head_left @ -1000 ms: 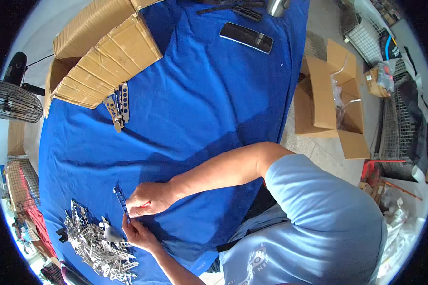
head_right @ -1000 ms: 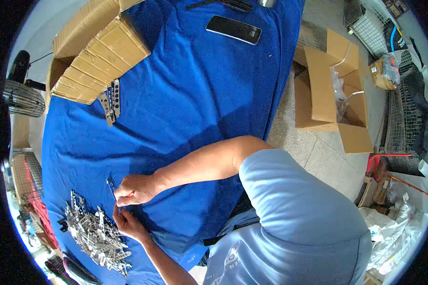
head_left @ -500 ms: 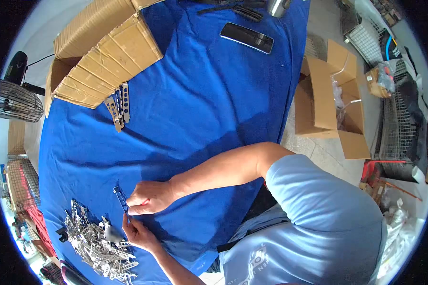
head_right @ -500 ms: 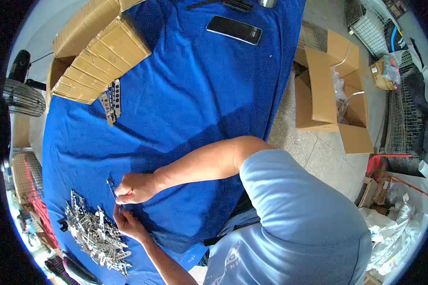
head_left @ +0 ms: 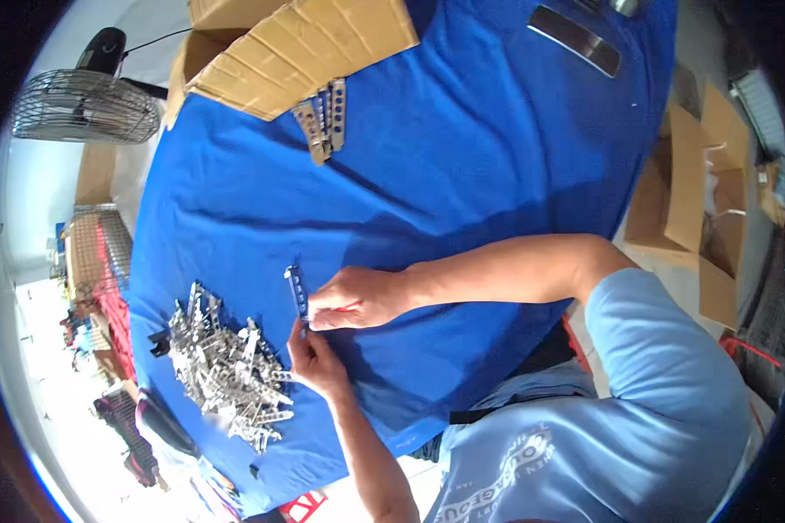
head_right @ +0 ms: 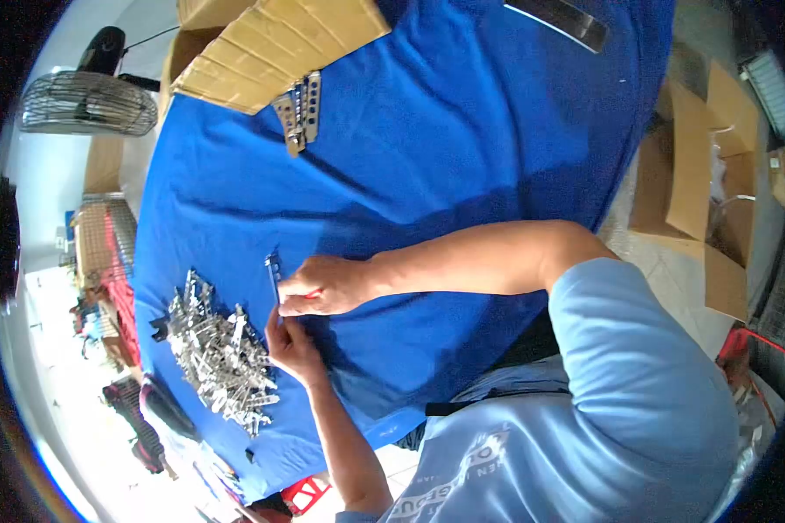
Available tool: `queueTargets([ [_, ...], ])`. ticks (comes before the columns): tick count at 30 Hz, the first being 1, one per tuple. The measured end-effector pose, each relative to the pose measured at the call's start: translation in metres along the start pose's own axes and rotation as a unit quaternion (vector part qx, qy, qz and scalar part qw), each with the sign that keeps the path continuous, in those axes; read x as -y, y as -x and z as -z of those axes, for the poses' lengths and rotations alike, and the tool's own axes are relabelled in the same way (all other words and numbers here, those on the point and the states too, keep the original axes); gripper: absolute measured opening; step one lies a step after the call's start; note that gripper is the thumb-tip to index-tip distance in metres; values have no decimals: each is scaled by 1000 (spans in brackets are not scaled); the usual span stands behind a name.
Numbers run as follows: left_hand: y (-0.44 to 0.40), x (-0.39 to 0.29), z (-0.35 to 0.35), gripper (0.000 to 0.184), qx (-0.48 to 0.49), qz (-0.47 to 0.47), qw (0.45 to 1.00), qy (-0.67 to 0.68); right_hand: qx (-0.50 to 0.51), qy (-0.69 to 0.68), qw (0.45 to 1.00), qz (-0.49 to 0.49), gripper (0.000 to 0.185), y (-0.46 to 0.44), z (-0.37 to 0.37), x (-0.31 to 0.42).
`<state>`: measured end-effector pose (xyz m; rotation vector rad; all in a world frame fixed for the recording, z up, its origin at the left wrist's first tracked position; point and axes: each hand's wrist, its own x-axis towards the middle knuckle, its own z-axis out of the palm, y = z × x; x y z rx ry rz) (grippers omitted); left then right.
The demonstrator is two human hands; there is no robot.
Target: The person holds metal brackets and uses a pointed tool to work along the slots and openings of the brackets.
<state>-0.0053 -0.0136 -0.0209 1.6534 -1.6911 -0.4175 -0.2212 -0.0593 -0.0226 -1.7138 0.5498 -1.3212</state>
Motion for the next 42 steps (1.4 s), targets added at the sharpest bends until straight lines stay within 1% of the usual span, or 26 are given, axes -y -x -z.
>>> queueTargets([
  [1,0,-2,0,27,4,12,1000,4,1,-8,1000,24,25,0,-1,1],
  [2,0,-4,-2,26,-8,-11,1000,5,12,11,1000,8,28,2,0,2],
  [3,1,-8,1,26,6,-11,1000,-10,3,22,1000,-15,30,3,4,1],
  [5,1,-9,-1,27,1,1,1000,22,-16,43,997,-57,35,0,15,11],
  [6,0,3,-2,26,5,25,998,53,-42,45,995,-74,40,-3,17,14],
  [9,-16,-6,3,26,3,54,994,98,-89,-93,980,-152,41,-5,20,16],
  [10,-32,7,3,25,-6,17,996,84,-103,-84,981,-144,42,-5,19,16],
  [11,-50,-6,1,25,-14,-17,998,52,-101,-87,980,-148,42,-3,19,17],
  [13,-83,-42,-3,24,5,1,998,70,-91,-100,979,-152,42,-4,14,18],
  [15,-120,-73,-11,23,83,-50,992,79,-73,-49,989,-116,41,-2,13,17],
  [17,-146,-106,-36,24,128,-33,982,136,-53,7,995,-79,39,-1,15,15],
  [19,-173,-119,-66,24,183,-56,973,129,-48,5,996,-77,39,-2,14,11],
  [21,-186,-139,-94,26,199,-26,968,154,-43,10,996,-83,39,-3,15,9],
  [23,-197,-144,-118,30,218,-37,968,121,-18,23,993,-117,40,-2,18,13],
  [24,-198,-145,-126,34,228,-58,969,71,-4,28,991,-134,40,-2,19,15],
  [25,-199,-146,-131,39,237,-77,968,19,-2,33,991,-129,39,-2,18,15],
  [26,-199,-143,-135,43,225,-115,967,-21,-1,39,992,-123,39,-2,19,13],
  [27,-198,-139,-134,43,218,-112,969,-14,1,43,992,-118,39,-2,20,12],
  [30,-193,-130,-107,40,185,-103,977,-22,-28,-23,994,-102,39,-2,20,11],
  [33,-188,-113,-52,38,169,-75,982,-34,-22,-10,991,-130,36,-3,20,12],
  [34,-189,-91,-34,34,145,-106,981,-72,-25,-20,990,-134,36,-5,22,15],
  [37,-179,-50,29,34,171,-58,974,-133,-31,-42,987,-152,36,-5,23,16],
  [40,-151,-9,74,24,152,-77,959,-226,-27,-71,982,-174,38,-7,23,19],
  [41,-139,-2,82,20,144,-111,953,-244,-30,-73,981,-177,38,-8,22,20],
  [42,-130,11,88,20,129,-108,947,-275,-33,-74,980,-180,38,-8,22,21],
])
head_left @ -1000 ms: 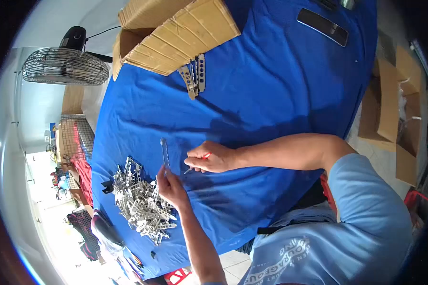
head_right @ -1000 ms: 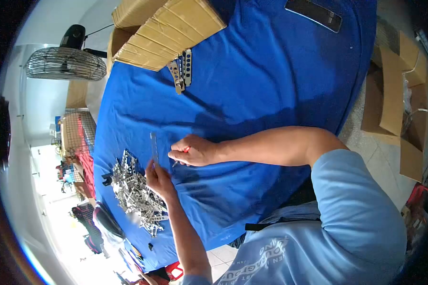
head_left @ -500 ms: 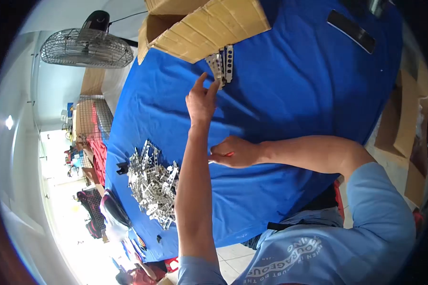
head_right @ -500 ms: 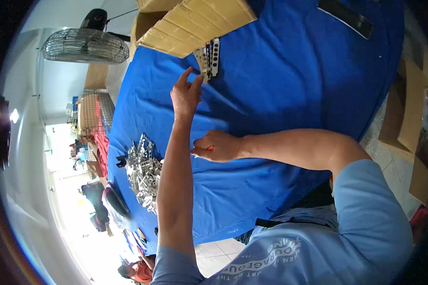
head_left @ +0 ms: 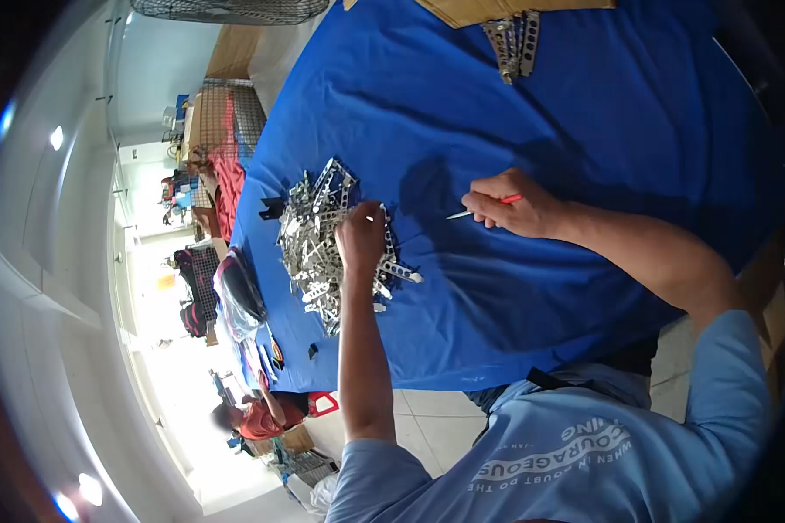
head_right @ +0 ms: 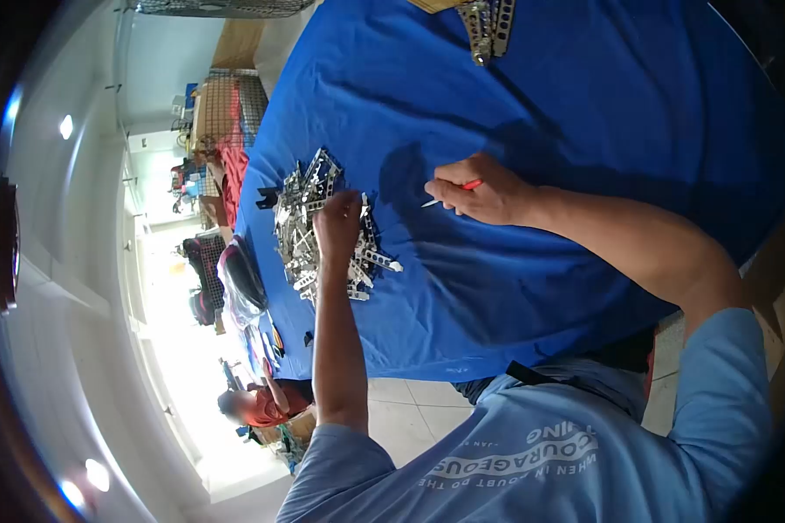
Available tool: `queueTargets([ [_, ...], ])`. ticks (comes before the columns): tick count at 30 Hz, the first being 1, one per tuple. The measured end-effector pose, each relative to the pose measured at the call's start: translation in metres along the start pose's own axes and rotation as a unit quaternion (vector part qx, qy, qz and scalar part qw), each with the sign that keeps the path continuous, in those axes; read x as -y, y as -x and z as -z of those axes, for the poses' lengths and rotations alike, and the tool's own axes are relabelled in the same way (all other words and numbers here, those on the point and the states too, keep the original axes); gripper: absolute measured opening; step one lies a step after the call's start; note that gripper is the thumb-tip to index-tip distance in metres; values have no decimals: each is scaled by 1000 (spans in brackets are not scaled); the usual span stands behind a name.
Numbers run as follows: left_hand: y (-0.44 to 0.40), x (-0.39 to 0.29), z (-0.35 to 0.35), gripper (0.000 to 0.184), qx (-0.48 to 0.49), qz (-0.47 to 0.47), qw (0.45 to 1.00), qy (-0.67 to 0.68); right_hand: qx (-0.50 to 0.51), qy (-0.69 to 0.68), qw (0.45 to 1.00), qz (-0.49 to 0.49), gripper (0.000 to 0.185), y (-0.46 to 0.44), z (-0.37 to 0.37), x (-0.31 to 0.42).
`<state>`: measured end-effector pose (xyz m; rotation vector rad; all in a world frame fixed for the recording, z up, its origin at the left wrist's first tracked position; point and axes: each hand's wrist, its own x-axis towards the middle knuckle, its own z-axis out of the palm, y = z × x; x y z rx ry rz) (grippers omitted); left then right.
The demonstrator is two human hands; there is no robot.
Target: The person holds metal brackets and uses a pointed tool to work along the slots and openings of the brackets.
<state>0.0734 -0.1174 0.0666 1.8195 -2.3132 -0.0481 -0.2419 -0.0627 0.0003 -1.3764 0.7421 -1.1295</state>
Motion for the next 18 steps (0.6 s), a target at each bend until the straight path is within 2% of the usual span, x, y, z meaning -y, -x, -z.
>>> queueTargets([
  [2,21,7,-5,24,-21,37,999,-29,2,0,1000,-10,38,0,0,1],
  [5,46,11,-15,33,-1,27,990,-135,12,2,1000,-26,36,-1,1,1],
  [6,50,12,-22,29,-28,20,989,-147,12,2,1000,-28,36,-1,1,2],
  [10,42,4,-18,19,-3,53,987,-152,-2,-2,999,-33,40,0,0,2],
  [13,43,11,-18,19,-41,48,992,-109,2,-3,1000,-21,40,-1,1,1],
  [14,44,7,-14,18,-67,62,992,-84,-1,-6,1000,-25,39,-1,1,1],
  [17,42,20,-4,16,-64,114,991,19,-3,-16,999,-37,39,0,-1,0],
  [18,44,22,0,15,-80,132,988,13,0,-15,999,-39,39,-1,0,0],
])
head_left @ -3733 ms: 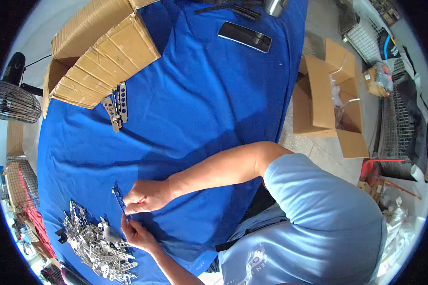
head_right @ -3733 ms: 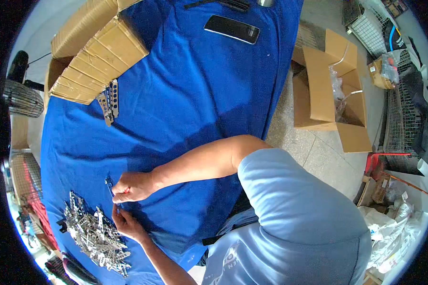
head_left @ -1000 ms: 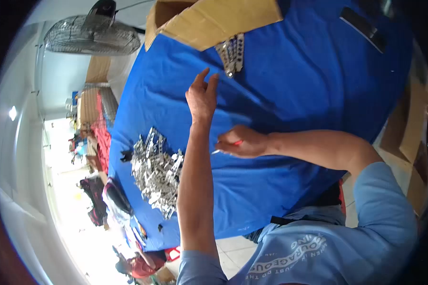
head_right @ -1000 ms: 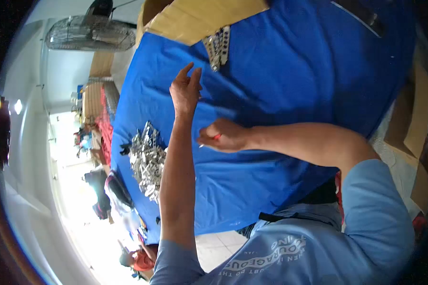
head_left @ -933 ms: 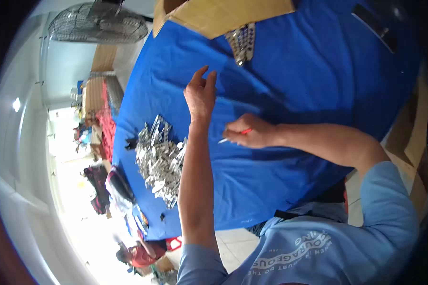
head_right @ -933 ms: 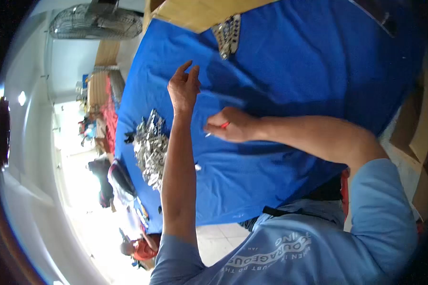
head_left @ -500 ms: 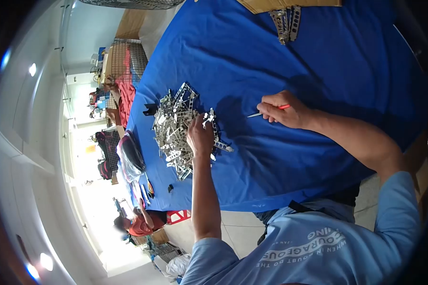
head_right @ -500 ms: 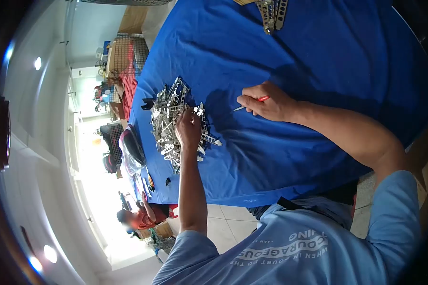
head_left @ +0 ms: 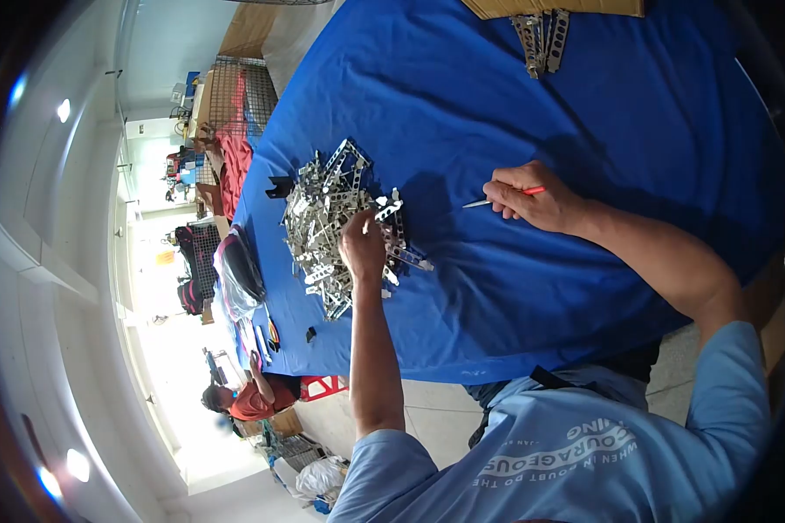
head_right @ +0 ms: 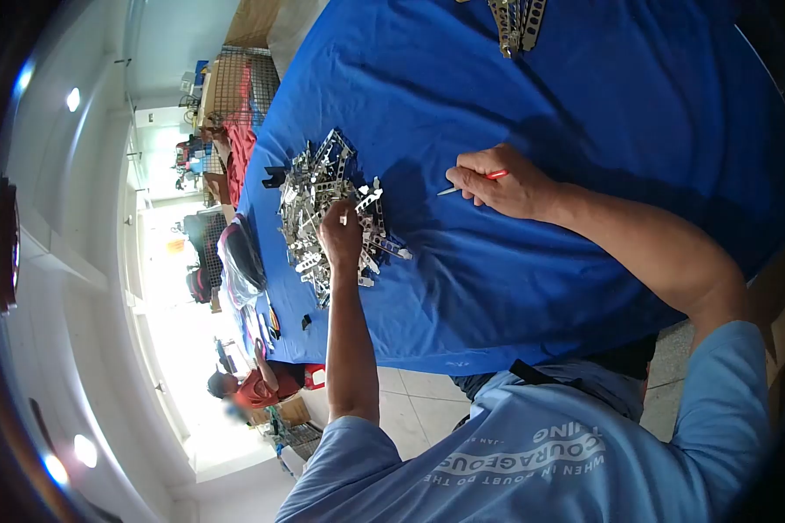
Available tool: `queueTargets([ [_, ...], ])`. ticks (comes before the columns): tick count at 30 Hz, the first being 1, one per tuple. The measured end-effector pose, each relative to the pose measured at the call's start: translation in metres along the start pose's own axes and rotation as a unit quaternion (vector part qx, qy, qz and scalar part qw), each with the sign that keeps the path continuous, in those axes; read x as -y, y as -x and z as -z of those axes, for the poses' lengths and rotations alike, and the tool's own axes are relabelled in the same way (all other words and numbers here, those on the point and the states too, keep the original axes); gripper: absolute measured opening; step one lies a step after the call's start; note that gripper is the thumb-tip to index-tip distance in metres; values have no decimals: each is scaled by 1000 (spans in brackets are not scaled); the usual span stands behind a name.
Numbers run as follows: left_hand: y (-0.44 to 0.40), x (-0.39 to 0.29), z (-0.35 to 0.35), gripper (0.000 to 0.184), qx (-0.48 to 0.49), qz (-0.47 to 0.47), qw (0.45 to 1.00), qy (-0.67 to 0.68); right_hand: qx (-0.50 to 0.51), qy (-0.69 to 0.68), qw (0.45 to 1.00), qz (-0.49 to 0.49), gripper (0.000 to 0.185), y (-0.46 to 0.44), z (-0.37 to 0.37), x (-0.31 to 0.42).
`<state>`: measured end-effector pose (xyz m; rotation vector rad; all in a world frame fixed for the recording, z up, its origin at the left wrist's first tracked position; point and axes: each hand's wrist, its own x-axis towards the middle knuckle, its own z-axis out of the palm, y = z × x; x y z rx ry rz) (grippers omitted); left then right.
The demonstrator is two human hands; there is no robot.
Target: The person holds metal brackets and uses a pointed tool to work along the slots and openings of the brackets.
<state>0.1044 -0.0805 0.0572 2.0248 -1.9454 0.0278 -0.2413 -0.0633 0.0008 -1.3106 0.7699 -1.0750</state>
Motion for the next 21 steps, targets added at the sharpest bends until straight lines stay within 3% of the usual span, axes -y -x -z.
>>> queueTargets([
  [4,-9,13,17,19,-115,-58,991,30,-2,-4,1000,8,38,1,0,1],
  [5,-7,5,32,24,-72,12,994,84,-4,-10,1000,4,38,1,0,2],
  [7,-10,6,39,28,-75,40,962,259,-7,-20,1000,-6,38,0,0,2],
  [10,1,-17,37,22,-9,138,872,470,-11,-24,1000,-10,39,0,0,4],
  [11,6,-29,40,11,49,172,845,505,-2,-19,1000,-11,39,0,1,4],
  [14,21,-50,9,17,92,230,758,603,7,-4,1000,-17,39,1,4,2],
  [17,38,-74,-10,27,155,306,719,604,5,0,1000,-12,40,1,4,2],
  [21,41,-97,-18,22,182,330,703,603,3,8,1000,8,39,0,5,0],
])
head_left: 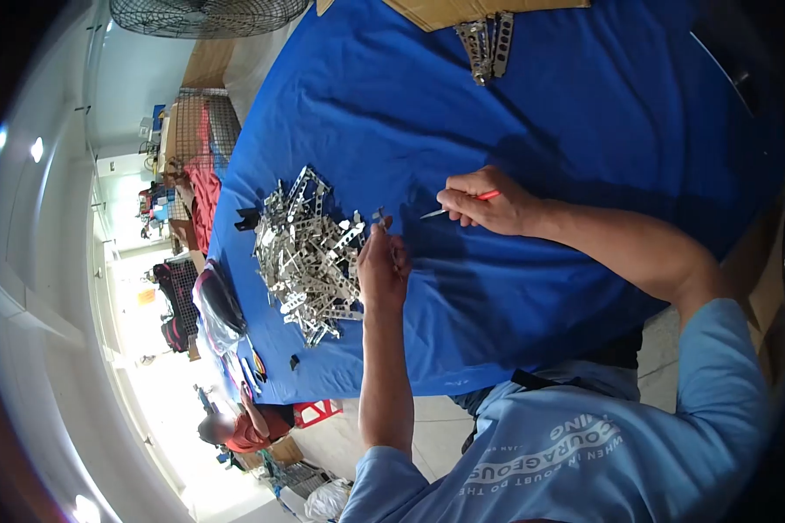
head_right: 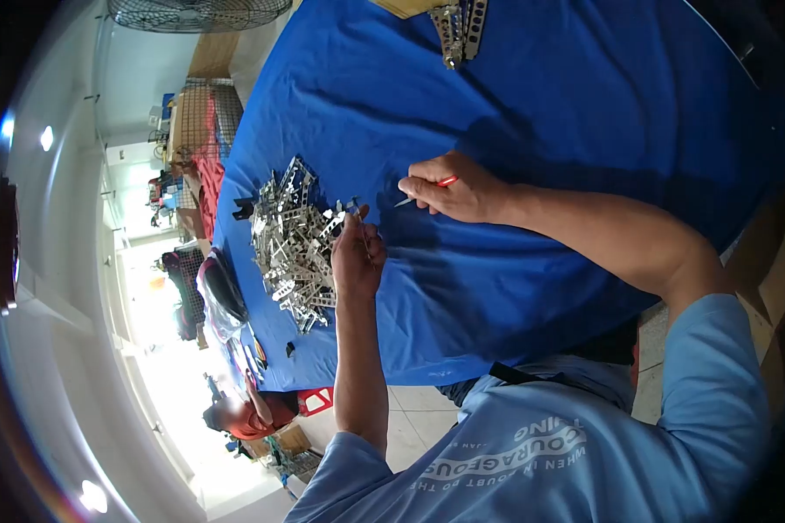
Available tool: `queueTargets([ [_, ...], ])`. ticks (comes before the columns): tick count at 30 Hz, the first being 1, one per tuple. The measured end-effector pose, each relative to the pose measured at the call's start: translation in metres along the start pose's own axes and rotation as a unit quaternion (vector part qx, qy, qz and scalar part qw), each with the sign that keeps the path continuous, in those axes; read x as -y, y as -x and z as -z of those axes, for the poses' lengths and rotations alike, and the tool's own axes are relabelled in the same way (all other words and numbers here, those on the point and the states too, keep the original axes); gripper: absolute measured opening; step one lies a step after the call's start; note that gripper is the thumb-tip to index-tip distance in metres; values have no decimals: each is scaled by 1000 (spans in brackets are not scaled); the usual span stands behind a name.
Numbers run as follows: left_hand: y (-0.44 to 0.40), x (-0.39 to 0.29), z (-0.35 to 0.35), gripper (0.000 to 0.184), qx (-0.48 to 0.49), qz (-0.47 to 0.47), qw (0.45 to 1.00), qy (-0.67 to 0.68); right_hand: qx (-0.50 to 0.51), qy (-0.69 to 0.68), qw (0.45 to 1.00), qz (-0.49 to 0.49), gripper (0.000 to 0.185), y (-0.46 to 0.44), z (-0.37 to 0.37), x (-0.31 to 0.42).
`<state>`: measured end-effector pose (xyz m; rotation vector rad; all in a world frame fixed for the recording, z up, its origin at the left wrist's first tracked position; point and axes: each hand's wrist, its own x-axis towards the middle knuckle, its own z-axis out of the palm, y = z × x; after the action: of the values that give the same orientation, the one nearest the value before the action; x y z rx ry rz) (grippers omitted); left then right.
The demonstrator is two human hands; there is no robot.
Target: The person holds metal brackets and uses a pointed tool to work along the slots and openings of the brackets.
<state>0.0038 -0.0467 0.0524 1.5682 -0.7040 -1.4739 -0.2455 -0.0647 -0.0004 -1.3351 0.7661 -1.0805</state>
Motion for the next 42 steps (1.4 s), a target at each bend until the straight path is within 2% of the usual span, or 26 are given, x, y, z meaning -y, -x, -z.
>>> queueTargets([
  [2,-4,5,-3,24,29,-14,999,-29,-4,1,1000,5,39,1,2,2],
  [9,4,3,-25,18,-29,-38,981,-185,-33,-28,999,30,37,1,3,6],
  [12,2,11,-15,22,11,-60,974,-219,-31,-13,999,43,36,1,3,4],
  [15,-1,19,-12,25,-17,-110,948,-297,-39,-11,999,33,37,1,4,5],
  [19,7,22,-17,26,-18,-122,944,-307,-55,-8,998,20,37,-2,4,5],
  [21,8,24,-15,26,4,-142,943,-300,-33,47,998,32,36,-2,3,-3],
  [22,4,28,-11,26,2,-174,928,-330,-22,75,996,39,36,-3,3,-8],
  [24,-3,38,-2,26,-5,-237,891,-388,-54,107,986,120,35,-5,-2,-17],
  [25,-1,34,-3,26,-38,-315,818,-479,-69,123,977,160,35,-5,-3,-17],
  [27,4,23,-5,25,-102,-448,625,-631,-60,106,981,148,34,-5,-4,-18],
  [28,5,19,0,26,-115,-462,629,-615,-56,99,984,140,34,-5,-3,-18],
  [30,49,-16,-27,27,-66,-295,856,-419,-36,124,986,108,33,-6,1,-15],
  [31,64,-24,-31,29,59,-286,919,-266,-22,134,987,88,33,-3,1,-15],
  [32,81,-31,-33,30,172,-267,943,-99,-25,122,989,76,33,-1,0,-15],
  [33,101,-38,-52,26,297,-267,916,45,-25,111,991,66,33,-1,-1,-13],
  [34,126,-46,-80,22,407,-266,853,188,-24,101,993,58,33,-4,-2,-10],
  [36,167,-49,-113,22,535,-218,758,303,-3,102,994,41,33,-4,1,-6],
  [39,201,-45,-136,22,583,-185,716,335,0,88,996,26,32,-4,2,-4],
  [42,216,-36,-142,21,596,-165,705,347,-2,78,997,28,32,-3,2,-3],
])
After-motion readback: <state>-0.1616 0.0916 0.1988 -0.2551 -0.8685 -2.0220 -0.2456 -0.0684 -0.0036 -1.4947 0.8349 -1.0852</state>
